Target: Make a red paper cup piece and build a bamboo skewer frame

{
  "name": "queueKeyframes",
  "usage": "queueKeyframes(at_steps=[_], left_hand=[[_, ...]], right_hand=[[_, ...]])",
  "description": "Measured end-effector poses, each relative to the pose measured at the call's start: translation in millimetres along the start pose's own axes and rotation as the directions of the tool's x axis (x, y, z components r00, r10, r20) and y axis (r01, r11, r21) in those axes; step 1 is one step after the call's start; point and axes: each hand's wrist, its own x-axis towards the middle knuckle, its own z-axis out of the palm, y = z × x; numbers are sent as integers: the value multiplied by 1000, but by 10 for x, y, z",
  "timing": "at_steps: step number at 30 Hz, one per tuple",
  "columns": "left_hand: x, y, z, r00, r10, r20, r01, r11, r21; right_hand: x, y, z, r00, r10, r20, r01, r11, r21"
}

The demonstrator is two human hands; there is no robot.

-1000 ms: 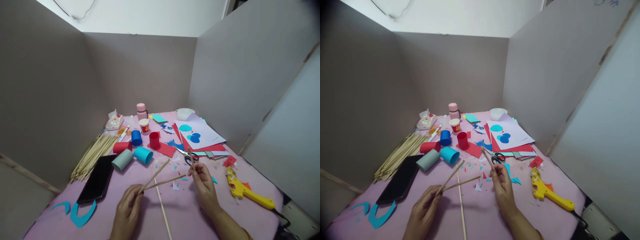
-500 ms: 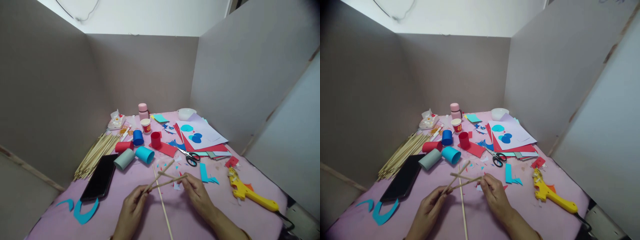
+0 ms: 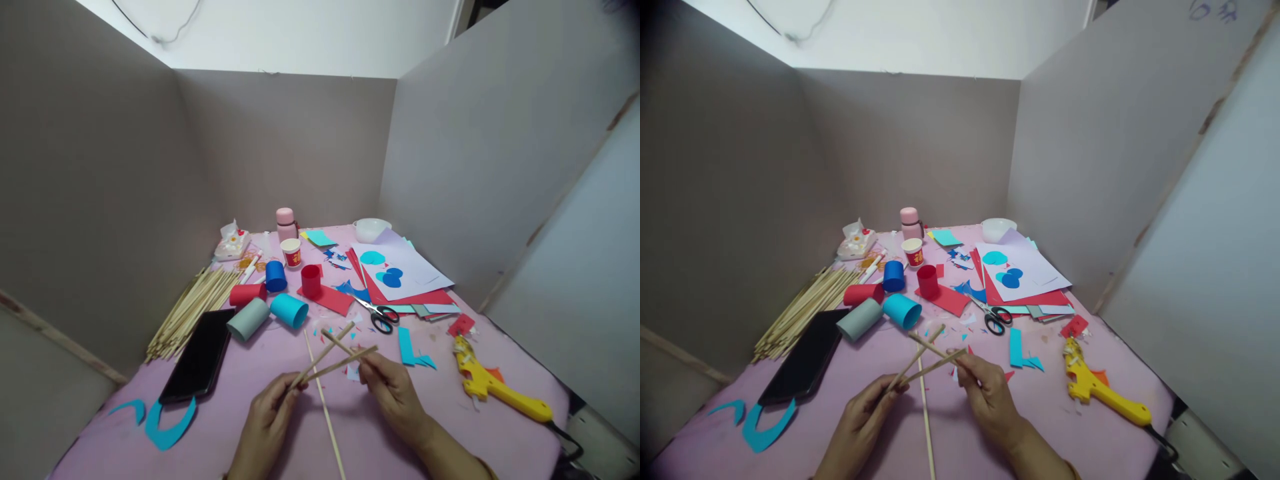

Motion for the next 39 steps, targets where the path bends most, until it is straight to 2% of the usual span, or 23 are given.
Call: queueKeyframes(at_steps=[6, 15, 21, 25, 27, 31, 34, 39], left_hand=[[10, 19, 9, 1000, 17, 3, -17, 1000, 16], [-20, 64, 26, 996, 82, 22, -83, 993, 79], [-23, 21, 32, 992, 112, -55, -101, 980, 174], [-13, -98, -121, 963, 119, -241, -45, 955, 292], [-13, -159, -253, 949, 132, -285, -21, 933, 360], [-55, -250, -493, 970, 155, -188, -45, 872, 487], [-114, -322, -584, 981, 157, -111, -68, 823, 564], [-165, -359, -581, 972, 186, -141, -48, 752, 658]], right_hand=[[43, -64, 63, 997, -81, -4, 81, 996, -24], [110, -203, 125, 995, -99, 3, 99, 993, -59], [167, -248, 79, 993, -121, -6, 119, 986, -113], [299, -249, -17, 991, -136, -1, 134, 981, -142], [351, -227, -45, 990, -141, 7, 140, 980, -144], [355, -128, -60, 993, -119, -1, 118, 986, -121], [305, -54, -66, 995, -98, -31, 95, 990, -100], [280, -32, -71, 997, -83, -6, 83, 994, -70]])
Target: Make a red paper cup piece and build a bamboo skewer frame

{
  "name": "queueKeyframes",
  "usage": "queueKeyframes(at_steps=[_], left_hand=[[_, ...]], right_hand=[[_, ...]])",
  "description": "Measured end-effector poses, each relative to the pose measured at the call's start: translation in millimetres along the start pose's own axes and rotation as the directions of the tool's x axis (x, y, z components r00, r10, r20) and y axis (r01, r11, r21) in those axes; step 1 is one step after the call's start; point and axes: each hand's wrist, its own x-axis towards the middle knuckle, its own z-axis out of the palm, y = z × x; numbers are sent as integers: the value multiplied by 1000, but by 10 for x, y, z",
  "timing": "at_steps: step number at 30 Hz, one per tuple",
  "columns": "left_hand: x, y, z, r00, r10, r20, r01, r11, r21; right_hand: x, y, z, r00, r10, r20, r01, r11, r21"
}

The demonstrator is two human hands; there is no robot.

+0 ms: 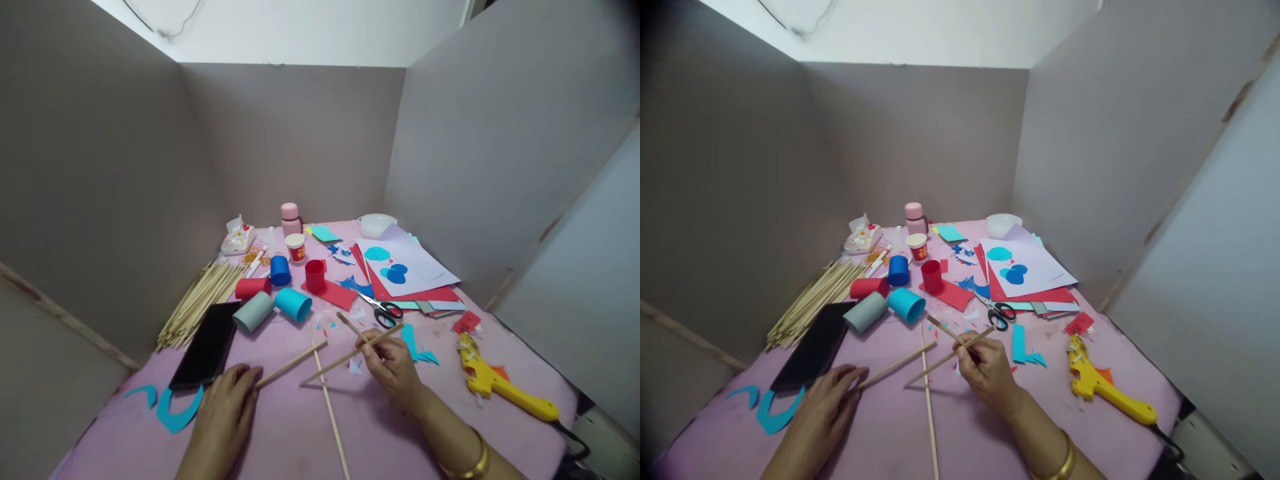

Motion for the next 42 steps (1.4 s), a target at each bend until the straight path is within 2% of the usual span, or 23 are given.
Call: queueKeyframes(at_steps=[3, 6, 8, 10, 13, 17, 20, 23, 28, 30, 32, 35, 38, 42], left_hand=[[86, 274, -21, 998, 23, -51, -23, 1000, -9], [276, 765, -27, 992, 114, 53, -100, 970, -223], [422, 1094, 10, 981, 158, 115, -99, 910, -404], [546, 1339, 82, 971, 150, 184, -18, 822, -569], [646, 1505, 211, 966, 155, 208, 39, 705, -708], [640, 1506, 324, 981, 124, 150, 26, 677, -735], [638, 1486, 354, 986, 103, 135, 43, 618, -785], [681, 1479, 382, 984, 95, 149, 68, 572, -818], [731, 1414, 389, 979, 97, 180, 93, 573, -814], [709, 1316, 313, 982, 70, 175, 90, 642, -761], [652, 1161, 192, 985, 33, 171, 85, 767, -636], [492, 874, 10, 964, 9, 266, 97, 920, -381], [314, 657, -65, 920, -55, 387, 127, 978, -164], [249, 640, -19, 908, -122, 400, 167, 983, -78]], right_hand=[[23, -11, 1, 1000, -6, 9, 6, 1000, 4], [37, -20, -4, 1000, -14, 15, 14, 1000, 2], [39, -29, -13, 999, -29, 27, 29, 1000, -1], [39, -39, -23, 997, -57, 46, 57, 998, 4], [38, -46, -33, 991, -106, 79, 104, 994, 27], [24, -10, -38, 981, -155, 114, 149, 987, 60], [9, 31, -29, 977, -169, 131, 160, 984, 73], [3, 41, -2, 977, -124, 175, 111, 991, 81], [14, 4, 55, 977, -60, 206, 47, 997, 65], [16, -5, 57, 984, -34, 177, 21, 997, 73], [10, -5, 38, 992, 6, 124, -17, 996, 87], [-8, 17, -16, 996, 89, 30, -92, 988, 121], [-26, 51, -63, 983, 176, -41, -168, 973, 159], [-37, 83, -83, 963, 251, -100, -228, 953, 199]])
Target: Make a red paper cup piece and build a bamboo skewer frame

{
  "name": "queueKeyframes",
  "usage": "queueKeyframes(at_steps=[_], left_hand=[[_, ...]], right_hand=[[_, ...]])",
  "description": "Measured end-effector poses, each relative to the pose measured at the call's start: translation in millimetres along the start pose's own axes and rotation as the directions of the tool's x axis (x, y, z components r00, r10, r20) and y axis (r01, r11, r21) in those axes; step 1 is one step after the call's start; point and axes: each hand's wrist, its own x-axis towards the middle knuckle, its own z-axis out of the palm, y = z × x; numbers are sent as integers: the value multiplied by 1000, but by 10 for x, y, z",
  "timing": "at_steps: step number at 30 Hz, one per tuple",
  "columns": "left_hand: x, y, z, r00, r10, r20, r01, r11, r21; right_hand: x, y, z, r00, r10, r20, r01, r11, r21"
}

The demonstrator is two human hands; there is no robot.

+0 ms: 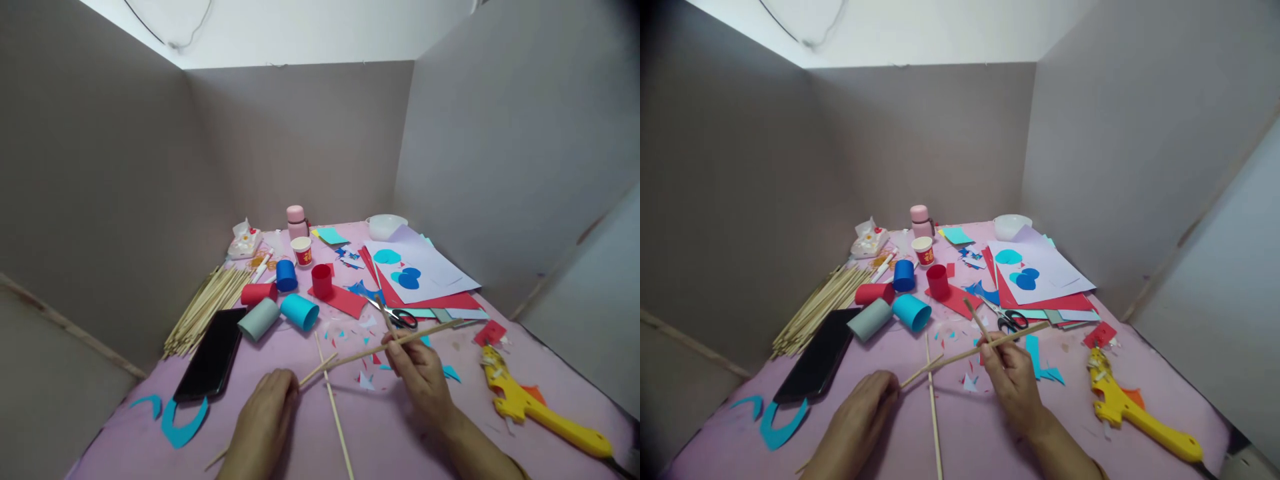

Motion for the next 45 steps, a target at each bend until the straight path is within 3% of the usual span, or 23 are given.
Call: queueKeyframes(at_steps=[6, 9, 13, 19, 23, 25, 29, 35, 45], left_hand=[[149, 362, 121, 998, -66, 19, 66, 998, 22], [200, 528, 214, 987, -154, 51, 147, 982, 120], [281, 652, 263, 974, -201, 103, 166, 947, 276], [665, 747, 197, 991, -120, 68, 80, 901, 426], [905, 765, 291, 1000, -21, 2, 18, 869, 494], [946, 734, 364, 1000, 15, -24, 0, 855, 519], [905, 636, 445, 995, 81, -56, -38, 843, 536], [742, 545, 384, 992, 117, -53, -76, 866, 494], [606, 304, 297, 985, 100, -143, -55, 956, 289]], right_hand=[[-29, 57, -38, 995, 38, -96, -31, 997, 67], [-50, 113, -72, 980, 121, -155, -102, 987, 127], [-58, 126, -86, 969, 179, -170, -149, 973, 177], [-13, -51, -55, 908, 295, -299, -191, 924, 331], [44, -171, -68, 833, 396, -387, -232, 884, 406], [57, -177, -81, 818, 418, -396, -251, 878, 407], [32, -49, -123, 851, 413, -323, -291, 885, 364], [-21, 174, -165, 887, 389, -251, -315, 904, 289], [21, 111, -31, 924, 270, -269, -169, 923, 345]])
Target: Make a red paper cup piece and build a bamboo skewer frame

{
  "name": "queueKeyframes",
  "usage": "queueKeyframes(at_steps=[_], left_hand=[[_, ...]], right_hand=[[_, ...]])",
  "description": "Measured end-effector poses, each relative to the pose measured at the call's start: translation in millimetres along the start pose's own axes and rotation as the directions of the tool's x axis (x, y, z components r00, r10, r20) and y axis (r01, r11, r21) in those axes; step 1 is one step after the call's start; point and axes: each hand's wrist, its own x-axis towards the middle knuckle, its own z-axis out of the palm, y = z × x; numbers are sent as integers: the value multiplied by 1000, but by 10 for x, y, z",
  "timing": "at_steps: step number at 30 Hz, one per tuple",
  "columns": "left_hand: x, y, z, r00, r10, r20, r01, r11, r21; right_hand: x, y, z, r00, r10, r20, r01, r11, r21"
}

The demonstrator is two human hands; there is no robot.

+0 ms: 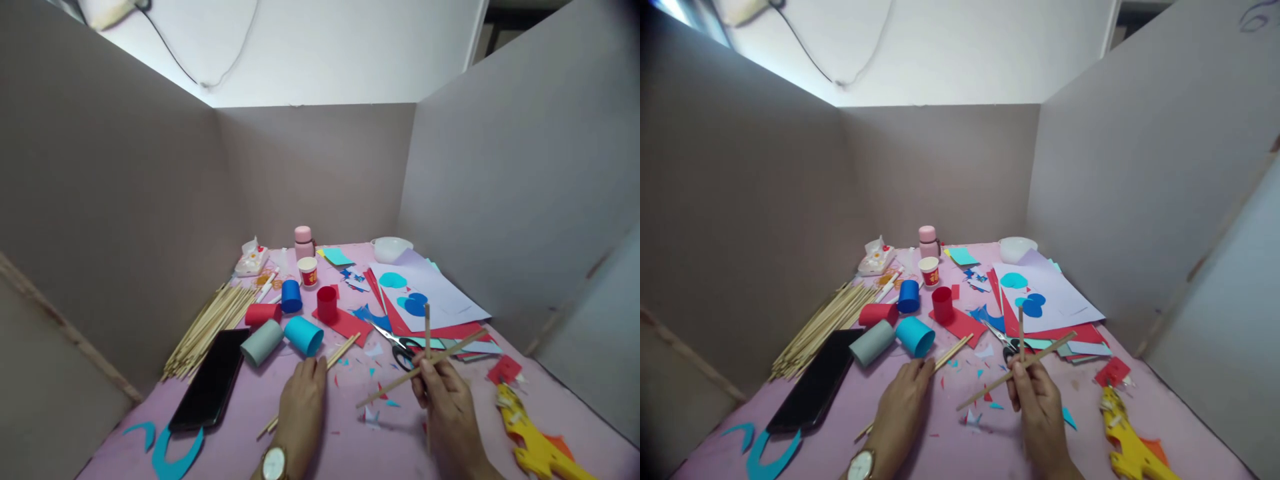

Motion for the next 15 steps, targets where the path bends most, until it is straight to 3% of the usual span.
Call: queueKeyframes(at_steps=[6, 9, 11, 13, 15], left_hand=[[-29, 75, -88, 992, 80, -99, -103, 963, -251], [-81, 233, -135, 982, 184, -41, -179, 848, -498], [-116, 316, -147, 968, 247, 31, -167, 735, -657], [-136, 346, -144, 966, 248, 80, -112, 672, -732], [-141, 319, -134, 977, 193, 95, -59, 665, -745]], right_hand=[[11, -29, 48, 962, -4, 273, 4, 1000, 3], [8, -65, 141, 920, 44, 389, -45, 999, -6], [4, -72, 211, 891, 96, 443, -106, 994, -3], [-5, -63, 268, 861, 146, 487, -168, 986, 1], [-14, -47, 301, 836, 172, 522, -205, 979, 5]])
